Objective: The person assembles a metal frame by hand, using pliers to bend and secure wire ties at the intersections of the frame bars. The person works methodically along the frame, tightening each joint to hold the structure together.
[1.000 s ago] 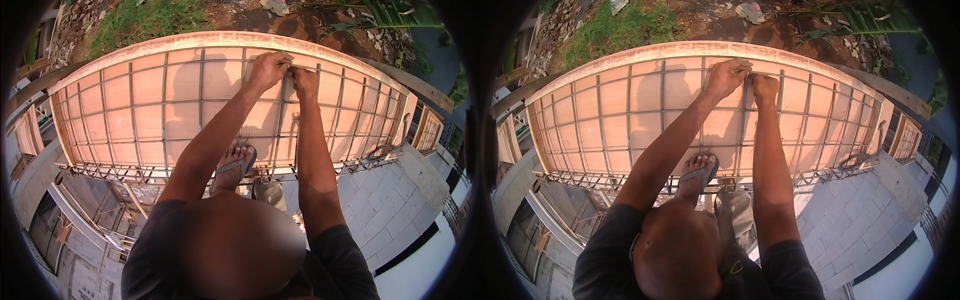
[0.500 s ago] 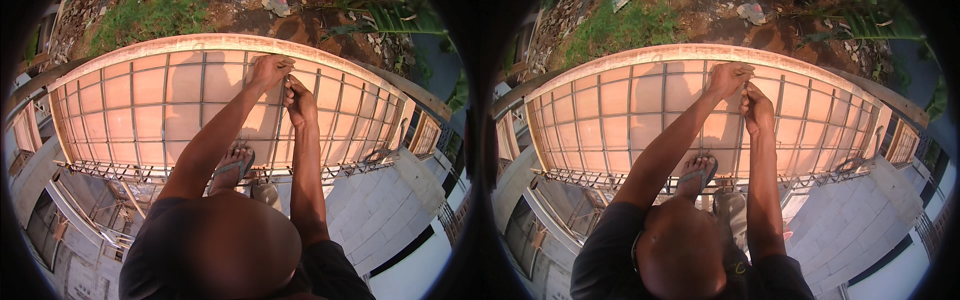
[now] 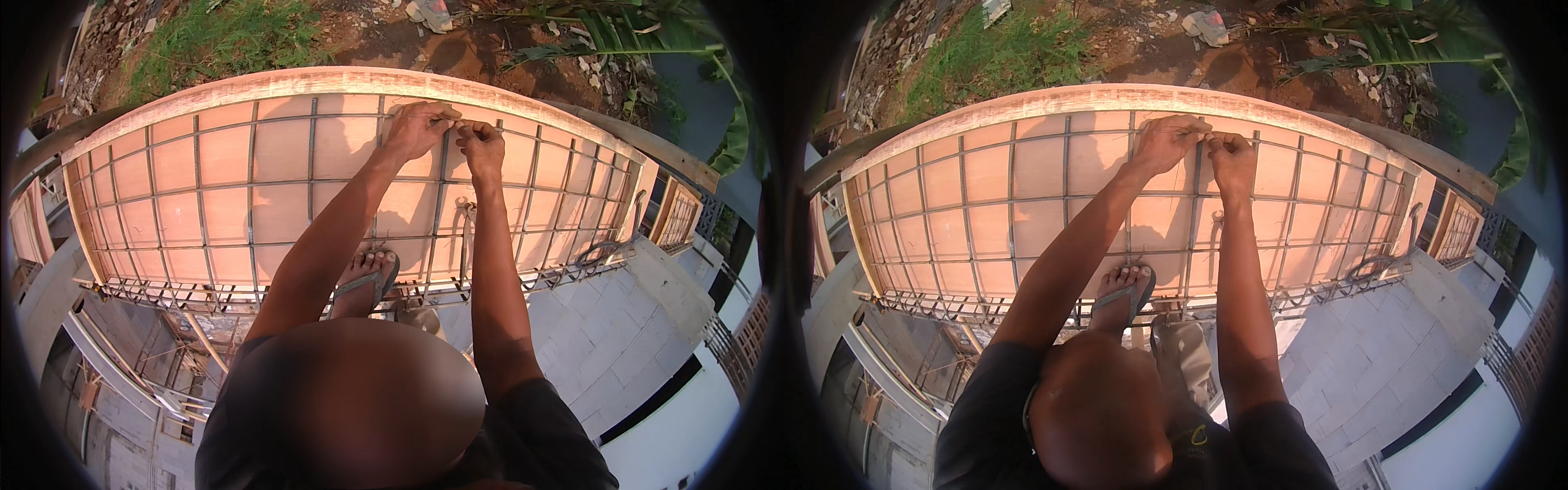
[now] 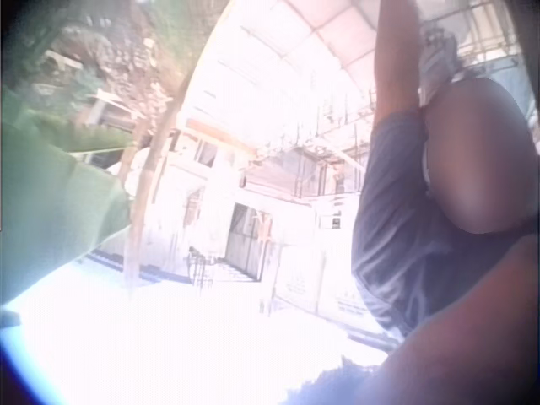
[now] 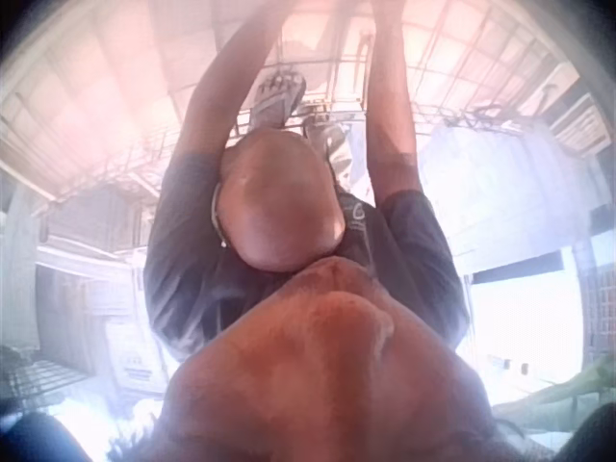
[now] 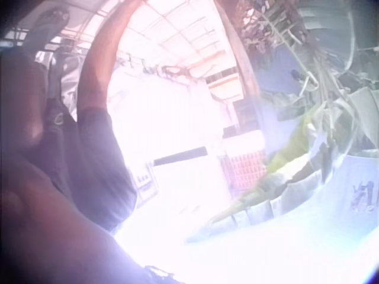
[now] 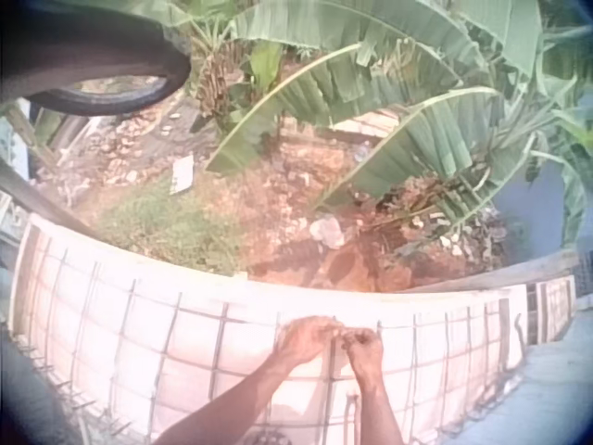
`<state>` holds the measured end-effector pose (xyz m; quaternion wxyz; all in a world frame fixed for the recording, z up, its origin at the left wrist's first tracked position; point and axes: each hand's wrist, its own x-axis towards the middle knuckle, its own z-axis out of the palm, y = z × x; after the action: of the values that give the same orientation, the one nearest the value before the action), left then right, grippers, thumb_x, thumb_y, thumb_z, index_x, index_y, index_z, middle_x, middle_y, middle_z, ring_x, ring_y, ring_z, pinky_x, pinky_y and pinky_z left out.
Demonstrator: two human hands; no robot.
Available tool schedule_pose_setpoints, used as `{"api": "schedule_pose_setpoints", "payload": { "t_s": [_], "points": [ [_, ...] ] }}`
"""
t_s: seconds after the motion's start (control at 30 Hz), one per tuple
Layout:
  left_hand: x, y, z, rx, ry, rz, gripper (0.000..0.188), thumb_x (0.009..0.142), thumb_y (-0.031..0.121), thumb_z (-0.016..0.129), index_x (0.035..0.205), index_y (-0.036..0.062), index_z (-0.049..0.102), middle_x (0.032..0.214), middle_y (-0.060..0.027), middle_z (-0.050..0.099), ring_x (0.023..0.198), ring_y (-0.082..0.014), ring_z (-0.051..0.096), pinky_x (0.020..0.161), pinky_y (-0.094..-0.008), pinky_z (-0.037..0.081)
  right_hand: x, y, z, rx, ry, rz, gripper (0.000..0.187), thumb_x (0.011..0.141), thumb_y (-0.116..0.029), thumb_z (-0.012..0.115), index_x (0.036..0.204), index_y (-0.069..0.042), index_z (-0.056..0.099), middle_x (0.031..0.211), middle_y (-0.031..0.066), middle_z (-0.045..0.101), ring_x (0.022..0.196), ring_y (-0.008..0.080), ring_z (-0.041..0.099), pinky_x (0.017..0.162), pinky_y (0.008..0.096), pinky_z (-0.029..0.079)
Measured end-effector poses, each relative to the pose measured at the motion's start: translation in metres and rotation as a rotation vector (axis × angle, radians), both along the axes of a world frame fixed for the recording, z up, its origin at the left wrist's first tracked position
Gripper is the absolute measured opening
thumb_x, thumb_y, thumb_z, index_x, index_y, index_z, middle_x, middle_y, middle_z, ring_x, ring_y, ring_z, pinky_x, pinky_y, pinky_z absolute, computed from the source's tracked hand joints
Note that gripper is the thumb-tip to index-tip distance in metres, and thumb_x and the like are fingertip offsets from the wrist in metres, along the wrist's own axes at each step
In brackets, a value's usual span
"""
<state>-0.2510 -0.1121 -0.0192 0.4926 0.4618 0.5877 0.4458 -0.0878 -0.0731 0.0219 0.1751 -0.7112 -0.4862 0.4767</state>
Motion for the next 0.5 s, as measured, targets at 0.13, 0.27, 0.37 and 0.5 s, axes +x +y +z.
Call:
{"api": "schedule_pose_setpoints", "payload": {
  "t_s": [0.13, 0.27, 0.37, 0.5],
  "points": [
    [0.001, 0.000, -0.015, -0.012, -0.016, 0.001, 0.018, 0.103, 0.011, 0.072, 0.118, 0.0087, 0.081, 0.116, -0.0064, 0.081, 0.113, -0.0192, 0.077, 0.100, -0.0372, 0.062, 0.004, 0.006, -0.007, 0.060, -0.240, 0.148, 0.033, 0.100, -0.033, 0.076, 0.105, -0.001, 0.083, 0.094, 0.0175, 0.082, 0.082, 0.0274, 0.078, 0.080, 0.0399, 0.060],
    [0.003, 0.002, -0.009, -0.060, 0.029, -0.015, 0.016, 0.103, 0.008, 0.070, 0.117, 0.0072, 0.079, 0.117, -0.0055, 0.081, 0.113, -0.0184, 0.077, 0.102, -0.0363, 0.061, 0.005, 0.007, 0.000, 0.143, -0.490, 0.337, 0.029, 0.099, -0.035, 0.073, 0.109, -0.008, 0.081, 0.097, 0.0146, 0.081, 0.089, 0.0305, 0.077, 0.084, 0.0435, 0.059],
    [0.000, 0.001, -0.012, -0.051, -0.041, -0.008, 0.019, 0.102, 0.007, 0.068, 0.119, 0.0093, 0.078, 0.119, -0.0050, 0.082, 0.114, -0.0190, 0.077, 0.103, -0.0356, 0.060, 0.002, 0.003, 0.005, 0.250, -0.531, 0.559, 0.025, 0.098, -0.028, 0.071, 0.114, -0.011, 0.077, 0.105, 0.0154, 0.077, 0.103, 0.0351, 0.075, 0.089, 0.0484, 0.059],
    [0.002, 0.001, -0.001, -0.074, 0.025, 0.012, 0.021, 0.102, 0.015, 0.068, 0.120, 0.0113, 0.078, 0.120, -0.0060, 0.083, 0.113, -0.0210, 0.078, 0.101, -0.0350, 0.059, -0.005, -0.002, -0.004, 0.338, -0.594, 0.626, 0.030, 0.100, -0.037, 0.069, 0.105, -0.009, 0.079, 0.105, 0.0153, 0.076, 0.102, 0.0338, 0.074, 0.091, 0.0522, 0.055]
  ]
}}
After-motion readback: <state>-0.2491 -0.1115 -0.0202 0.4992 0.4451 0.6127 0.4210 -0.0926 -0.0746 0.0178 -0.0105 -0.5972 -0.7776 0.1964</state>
